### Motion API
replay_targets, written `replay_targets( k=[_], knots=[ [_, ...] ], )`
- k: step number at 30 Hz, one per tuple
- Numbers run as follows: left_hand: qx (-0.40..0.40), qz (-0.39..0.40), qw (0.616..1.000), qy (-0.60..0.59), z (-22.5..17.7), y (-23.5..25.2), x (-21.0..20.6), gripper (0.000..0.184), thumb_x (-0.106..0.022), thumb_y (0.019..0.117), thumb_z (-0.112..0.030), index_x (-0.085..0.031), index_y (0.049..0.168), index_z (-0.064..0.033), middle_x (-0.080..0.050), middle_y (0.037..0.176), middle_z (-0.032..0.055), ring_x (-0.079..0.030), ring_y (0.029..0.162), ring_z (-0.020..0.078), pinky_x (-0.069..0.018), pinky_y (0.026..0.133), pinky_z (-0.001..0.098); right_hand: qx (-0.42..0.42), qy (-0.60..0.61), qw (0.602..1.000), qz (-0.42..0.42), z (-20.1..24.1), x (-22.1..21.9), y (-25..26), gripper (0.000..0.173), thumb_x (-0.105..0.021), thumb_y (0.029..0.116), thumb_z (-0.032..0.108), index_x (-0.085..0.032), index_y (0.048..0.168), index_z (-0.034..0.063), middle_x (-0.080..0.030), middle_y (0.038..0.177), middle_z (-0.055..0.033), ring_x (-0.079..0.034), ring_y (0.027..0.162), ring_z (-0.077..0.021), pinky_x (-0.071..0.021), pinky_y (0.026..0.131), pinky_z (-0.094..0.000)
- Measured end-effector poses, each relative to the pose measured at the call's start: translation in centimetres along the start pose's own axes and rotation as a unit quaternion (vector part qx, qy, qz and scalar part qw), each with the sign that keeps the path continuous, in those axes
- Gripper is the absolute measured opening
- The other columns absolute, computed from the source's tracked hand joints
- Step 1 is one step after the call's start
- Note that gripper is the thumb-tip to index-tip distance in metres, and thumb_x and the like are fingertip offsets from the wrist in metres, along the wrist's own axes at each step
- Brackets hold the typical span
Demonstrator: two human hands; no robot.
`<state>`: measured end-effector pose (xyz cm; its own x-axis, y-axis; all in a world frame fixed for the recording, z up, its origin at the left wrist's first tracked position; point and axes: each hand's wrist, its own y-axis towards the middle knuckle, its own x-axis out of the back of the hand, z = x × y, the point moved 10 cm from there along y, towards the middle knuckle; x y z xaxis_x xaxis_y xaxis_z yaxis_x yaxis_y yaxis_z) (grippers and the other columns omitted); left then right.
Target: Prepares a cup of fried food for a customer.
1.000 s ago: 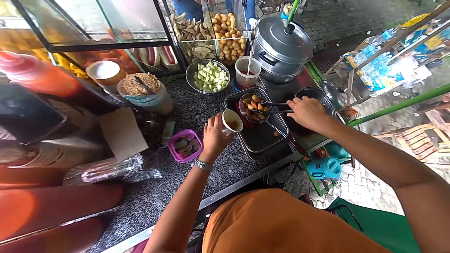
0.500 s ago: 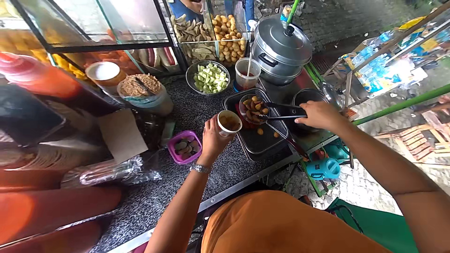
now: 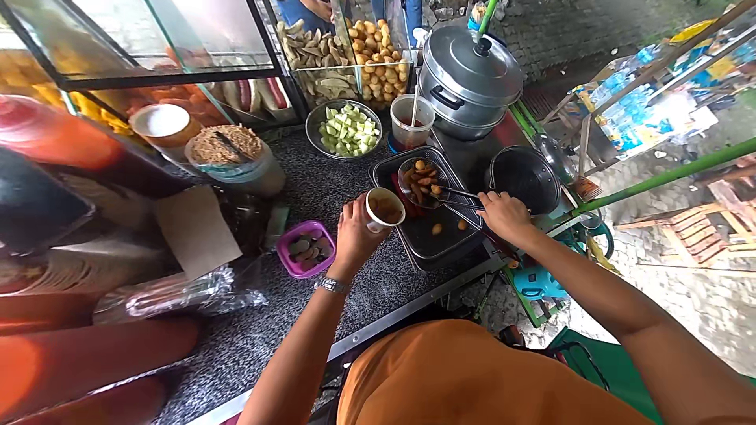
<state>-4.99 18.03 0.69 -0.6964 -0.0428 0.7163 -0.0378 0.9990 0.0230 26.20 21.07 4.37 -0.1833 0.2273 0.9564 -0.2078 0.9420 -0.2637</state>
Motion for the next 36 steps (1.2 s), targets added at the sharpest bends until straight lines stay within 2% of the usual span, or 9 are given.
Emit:
replay_targets(
  k=[5, 8, 10, 14, 18, 24, 28, 32, 36],
  knots=[
    [-0.021, 0.000, 0.999, 0.025, -0.4, 0.2, 0.2, 0.094, -0.094, 0.0715, -0.021, -0.044, 0.149, -0.0030, -0.052, 0.141, 0.0287, -0.053, 0.128, 0.0477, -0.0395, 0.108, 0.0665, 0.027, 0.054, 0.998, -0.031, -1.2, 2.3, -0.9, 0.045, -0.067, 0.1011, 0.034, -0.064, 0.137, 0.0080, -0.069, 0.122, -0.0187, -0.067, 0.107, -0.0429, -0.0556, 0.083, -0.0602],
    [-0.045, -0.003, 0.998, 0.046, -1.0, 0.2, 0.8, 0.091, -0.094, 0.0720, -0.019, -0.046, 0.148, -0.0036, -0.054, 0.139, 0.0277, -0.053, 0.129, 0.0468, -0.0358, 0.111, 0.0679, 0.027, 0.097, 0.994, 0.031, -2.0, 4.7, -1.2, 0.048, -0.063, 0.1029, 0.037, -0.062, 0.142, 0.0099, -0.067, 0.131, -0.0177, -0.067, 0.114, -0.0400, -0.0517, 0.095, -0.0616],
    [-0.058, -0.002, 0.997, 0.052, -1.2, 0.2, 0.9, 0.090, -0.092, 0.0728, -0.019, -0.046, 0.149, -0.0039, -0.054, 0.141, 0.0268, -0.053, 0.130, 0.0466, -0.0362, 0.111, 0.0685, 0.050, 0.121, 0.990, 0.046, -0.8, 6.6, -1.6, 0.048, -0.063, 0.1031, 0.038, -0.061, 0.142, 0.0106, -0.067, 0.134, -0.0162, -0.065, 0.120, -0.0374, -0.0493, 0.100, -0.0610],
    [-0.054, -0.004, 0.998, 0.015, -1.1, 0.3, 0.7, 0.090, -0.092, 0.0744, -0.020, -0.045, 0.149, -0.0029, -0.052, 0.143, 0.0265, -0.053, 0.130, 0.0463, -0.0399, 0.108, 0.0673, 0.128, 0.163, 0.977, 0.050, 3.9, 8.7, -2.1, 0.054, -0.063, 0.1018, 0.044, -0.060, 0.144, 0.0096, -0.066, 0.135, -0.0164, -0.065, 0.120, -0.0354, -0.0505, 0.100, -0.0588],
    [-0.033, -0.015, 0.999, -0.036, 0.3, 0.0, 0.9, 0.096, -0.094, 0.0731, -0.022, -0.041, 0.151, -0.0027, -0.049, 0.146, 0.0267, -0.052, 0.132, 0.0455, -0.0420, 0.106, 0.0662, 0.105, 0.150, 0.983, 0.025, 2.3, 9.8, -1.7, 0.063, -0.067, 0.0985, 0.047, -0.055, 0.148, 0.0094, -0.064, 0.134, -0.0180, -0.065, 0.117, -0.0373, -0.0515, 0.098, -0.0596],
    [-0.035, -0.018, 0.999, -0.018, 1.2, -0.2, 0.9, 0.097, -0.094, 0.0726, -0.024, -0.041, 0.151, -0.0021, -0.050, 0.145, 0.0263, -0.051, 0.133, 0.0447, -0.0395, 0.110, 0.0650, 0.021, -0.006, 0.998, 0.064, -2.8, 6.0, 0.6, 0.066, -0.073, 0.0954, 0.040, -0.053, 0.149, 0.0079, -0.061, 0.137, -0.0195, -0.057, 0.127, -0.0439, -0.0488, 0.095, -0.0623],
    [-0.034, -0.002, 0.999, -0.006, 0.7, 0.1, 0.6, 0.097, -0.094, 0.0729, -0.022, -0.041, 0.151, -0.0022, -0.049, 0.147, 0.0262, -0.050, 0.133, 0.0452, -0.0379, 0.111, 0.0646, 0.058, 0.011, 0.998, 0.035, -1.0, 3.6, 3.3, 0.062, -0.069, 0.0995, 0.036, -0.051, 0.150, 0.0055, -0.059, 0.140, -0.0225, -0.054, 0.130, -0.0461, -0.0475, 0.099, -0.0627],
    [-0.025, 0.005, 1.000, -0.001, 0.5, 0.2, 0.5, 0.098, -0.094, 0.0722, -0.022, -0.041, 0.151, -0.0024, -0.050, 0.145, 0.0270, -0.051, 0.133, 0.0459, -0.0391, 0.110, 0.0644, 0.085, -0.044, 0.995, 0.029, 0.6, 3.1, 4.0, 0.050, -0.056, 0.1068, 0.035, -0.053, 0.149, 0.0074, -0.062, 0.136, -0.0202, -0.058, 0.125, -0.0432, -0.0501, 0.096, -0.0565],
    [-0.022, 0.000, 1.000, 0.007, 0.7, 0.1, 0.4, 0.097, -0.095, 0.0718, -0.022, -0.042, 0.151, -0.0020, -0.052, 0.143, 0.0270, -0.051, 0.132, 0.0459, -0.0384, 0.111, 0.0636, 0.095, -0.051, 0.994, 0.028, 0.1, 3.9, 3.4, 0.048, -0.057, 0.1063, 0.034, -0.057, 0.146, 0.0077, -0.065, 0.131, -0.0201, -0.061, 0.121, -0.0428, -0.0516, 0.093, -0.0565]
  ],
)
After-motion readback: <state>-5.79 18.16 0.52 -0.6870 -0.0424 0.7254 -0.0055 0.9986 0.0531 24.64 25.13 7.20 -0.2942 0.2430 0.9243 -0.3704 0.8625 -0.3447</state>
